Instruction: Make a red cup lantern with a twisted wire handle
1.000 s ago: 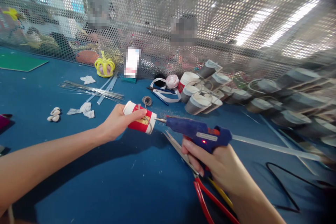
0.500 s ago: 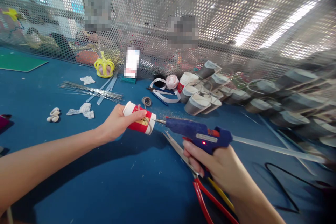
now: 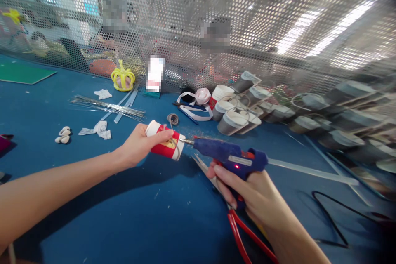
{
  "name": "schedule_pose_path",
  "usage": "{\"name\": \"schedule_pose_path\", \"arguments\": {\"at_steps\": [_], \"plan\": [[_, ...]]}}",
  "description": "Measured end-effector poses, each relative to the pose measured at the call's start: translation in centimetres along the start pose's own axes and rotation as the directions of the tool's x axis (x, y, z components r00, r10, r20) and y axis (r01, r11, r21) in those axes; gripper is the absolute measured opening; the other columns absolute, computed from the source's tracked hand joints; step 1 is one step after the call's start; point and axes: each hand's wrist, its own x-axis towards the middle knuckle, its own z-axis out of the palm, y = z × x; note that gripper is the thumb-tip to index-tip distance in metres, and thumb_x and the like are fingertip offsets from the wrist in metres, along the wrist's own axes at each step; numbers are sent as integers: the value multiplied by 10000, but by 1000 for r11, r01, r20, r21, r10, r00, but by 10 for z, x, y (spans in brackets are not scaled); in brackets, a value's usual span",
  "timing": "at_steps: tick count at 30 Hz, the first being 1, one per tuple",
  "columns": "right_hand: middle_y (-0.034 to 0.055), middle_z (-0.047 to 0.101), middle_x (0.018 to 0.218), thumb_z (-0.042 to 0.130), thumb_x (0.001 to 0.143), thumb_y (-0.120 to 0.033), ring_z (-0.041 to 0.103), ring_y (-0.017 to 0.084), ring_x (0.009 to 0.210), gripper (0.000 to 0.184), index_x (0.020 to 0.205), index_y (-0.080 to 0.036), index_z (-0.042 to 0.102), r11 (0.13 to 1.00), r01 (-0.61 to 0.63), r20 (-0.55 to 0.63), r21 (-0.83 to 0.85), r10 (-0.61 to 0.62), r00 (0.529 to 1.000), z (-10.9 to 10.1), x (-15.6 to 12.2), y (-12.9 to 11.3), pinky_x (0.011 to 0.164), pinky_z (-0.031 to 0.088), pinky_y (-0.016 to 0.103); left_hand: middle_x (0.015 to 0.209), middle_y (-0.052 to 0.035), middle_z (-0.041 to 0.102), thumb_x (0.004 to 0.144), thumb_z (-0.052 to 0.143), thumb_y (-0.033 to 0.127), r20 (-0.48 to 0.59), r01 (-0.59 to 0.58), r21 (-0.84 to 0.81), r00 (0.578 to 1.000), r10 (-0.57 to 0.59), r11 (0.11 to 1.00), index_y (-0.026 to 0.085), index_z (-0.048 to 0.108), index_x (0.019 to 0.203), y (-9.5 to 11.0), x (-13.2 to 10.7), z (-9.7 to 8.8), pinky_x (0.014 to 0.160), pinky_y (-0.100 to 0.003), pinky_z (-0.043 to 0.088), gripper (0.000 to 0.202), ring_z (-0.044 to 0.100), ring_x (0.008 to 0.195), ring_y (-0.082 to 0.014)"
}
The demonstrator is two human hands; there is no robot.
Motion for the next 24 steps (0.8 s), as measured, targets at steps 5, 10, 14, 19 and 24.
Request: {"name": "schedule_pose_path", "arguments": {"at_steps": [5, 10, 14, 19, 24], "plan": [[-73, 413, 333, 523, 767, -397, 335, 60, 294, 245, 688, -166, 544, 1000, -13, 16, -14, 13, 1000, 1, -1, -2, 363, 286, 219, 641, -29, 667, 632, 680, 330, -2, 13, -74, 1000, -13, 997, 116, 659, 664, 1, 0, 1, 603, -240, 465, 217, 599, 588, -125], [-65, 422, 328, 535, 763, -386, 343, 64, 312, 245, 673, -159, 554, 1000, -11, -17, 19, 11, 1000, 0, 1, 1, 356, 282, 203, 632, -20, 667, 635, 680, 328, 2, 23, -80, 1000, -23, 996, 121, 666, 683, 1, -1, 1, 589, -225, 459, 212, 597, 582, -115], [-64, 426, 326, 534, 767, -375, 335, 59, 307, 242, 671, -154, 561, 999, -6, -14, 42, 6, 1000, 0, 0, 0, 358, 273, 200, 622, -15, 665, 634, 683, 331, 4, 18, -78, 1000, -18, 997, 127, 667, 682, 0, -1, 1, 576, -214, 456, 211, 597, 575, -110], [-69, 415, 329, 548, 757, -357, 324, 53, 296, 225, 664, -152, 563, 997, -61, 16, 53, 61, 998, 1, 0, -2, 342, 260, 190, 619, -8, 664, 641, 682, 311, 3, 23, -99, 1000, -23, 995, 126, 664, 664, 1, -1, 2, 582, -207, 459, 187, 594, 574, -102], [-56, 427, 317, 545, 765, -357, 338, 53, 312, 245, 649, -142, 568, 995, -20, -17, 94, 21, 1000, 0, 2, 2, 357, 265, 189, 618, -13, 668, 645, 678, 302, -14, 29, -91, 999, -30, 995, 119, 668, 667, 2, -1, 2, 573, -201, 458, 184, 595, 569, -101]]}}
